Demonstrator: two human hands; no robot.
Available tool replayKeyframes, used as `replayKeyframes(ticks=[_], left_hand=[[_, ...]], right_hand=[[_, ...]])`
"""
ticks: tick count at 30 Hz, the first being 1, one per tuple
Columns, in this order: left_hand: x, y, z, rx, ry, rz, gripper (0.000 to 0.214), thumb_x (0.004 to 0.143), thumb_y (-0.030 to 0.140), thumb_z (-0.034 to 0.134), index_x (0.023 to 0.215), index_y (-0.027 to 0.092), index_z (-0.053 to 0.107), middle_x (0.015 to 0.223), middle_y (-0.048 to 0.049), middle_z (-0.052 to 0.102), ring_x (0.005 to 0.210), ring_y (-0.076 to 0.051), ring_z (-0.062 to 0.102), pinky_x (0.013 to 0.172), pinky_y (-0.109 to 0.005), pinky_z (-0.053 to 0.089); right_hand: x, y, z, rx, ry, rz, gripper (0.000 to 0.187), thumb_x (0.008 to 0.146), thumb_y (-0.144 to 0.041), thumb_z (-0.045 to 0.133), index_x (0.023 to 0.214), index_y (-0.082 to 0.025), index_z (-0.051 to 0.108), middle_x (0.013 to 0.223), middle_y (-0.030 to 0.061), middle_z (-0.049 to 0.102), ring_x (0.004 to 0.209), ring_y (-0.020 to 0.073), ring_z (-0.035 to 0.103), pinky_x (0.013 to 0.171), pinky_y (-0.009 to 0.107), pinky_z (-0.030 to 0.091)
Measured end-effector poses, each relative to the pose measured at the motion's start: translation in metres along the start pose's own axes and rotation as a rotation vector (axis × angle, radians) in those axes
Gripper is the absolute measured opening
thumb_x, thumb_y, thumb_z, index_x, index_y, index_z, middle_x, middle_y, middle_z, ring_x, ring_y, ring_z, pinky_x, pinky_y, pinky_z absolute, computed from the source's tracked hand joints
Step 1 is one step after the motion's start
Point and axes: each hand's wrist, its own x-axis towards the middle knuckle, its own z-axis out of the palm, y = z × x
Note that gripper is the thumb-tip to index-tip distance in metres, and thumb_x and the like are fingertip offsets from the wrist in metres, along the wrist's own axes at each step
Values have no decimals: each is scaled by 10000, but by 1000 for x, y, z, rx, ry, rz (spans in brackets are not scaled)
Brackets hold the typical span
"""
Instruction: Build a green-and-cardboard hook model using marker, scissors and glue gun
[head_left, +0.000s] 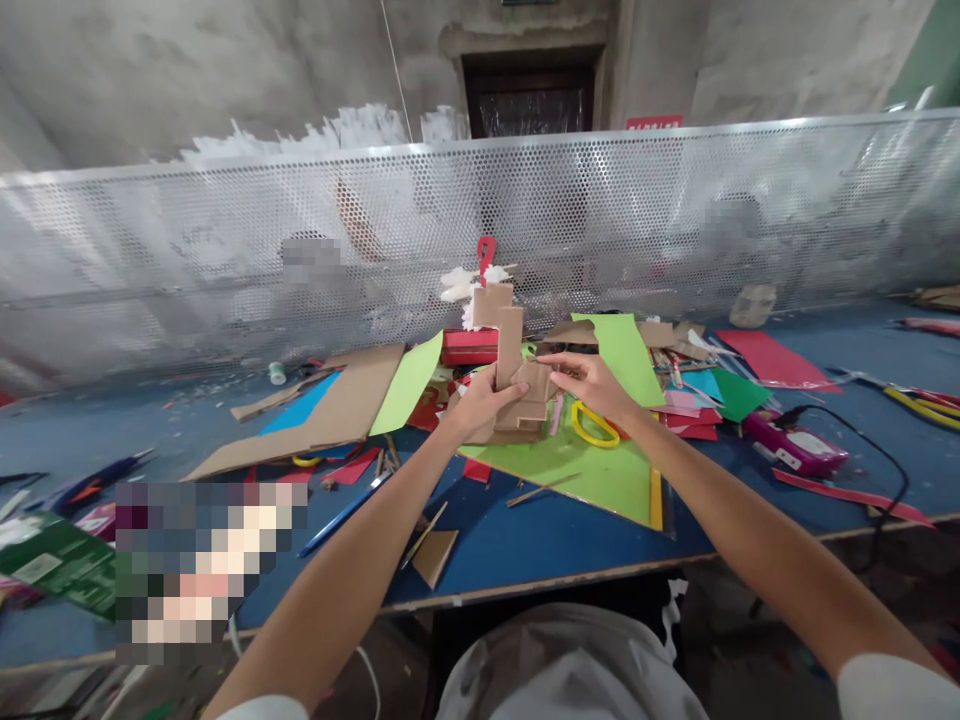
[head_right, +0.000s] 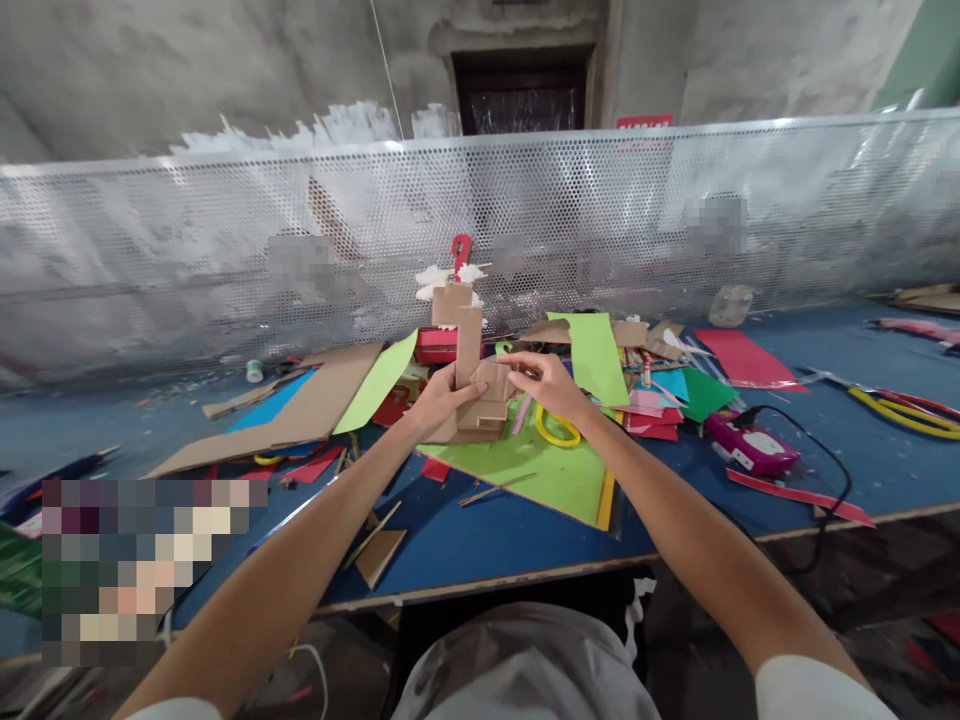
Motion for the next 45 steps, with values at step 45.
replayKeyframes(ticks=[45], left_hand=[[-8, 8, 3, -127, 97, -112, 511, 685, 444, 923, 1057, 121, 787, 1034, -121, 806, 921, -287, 767, 855, -391, 613]], right_hand=[[1, -5, 3, 229, 30, 94, 407, 939, -393, 638, 1316, -242, 646, 1008, 66, 740, 860, 198, 696, 737, 316, 584]])
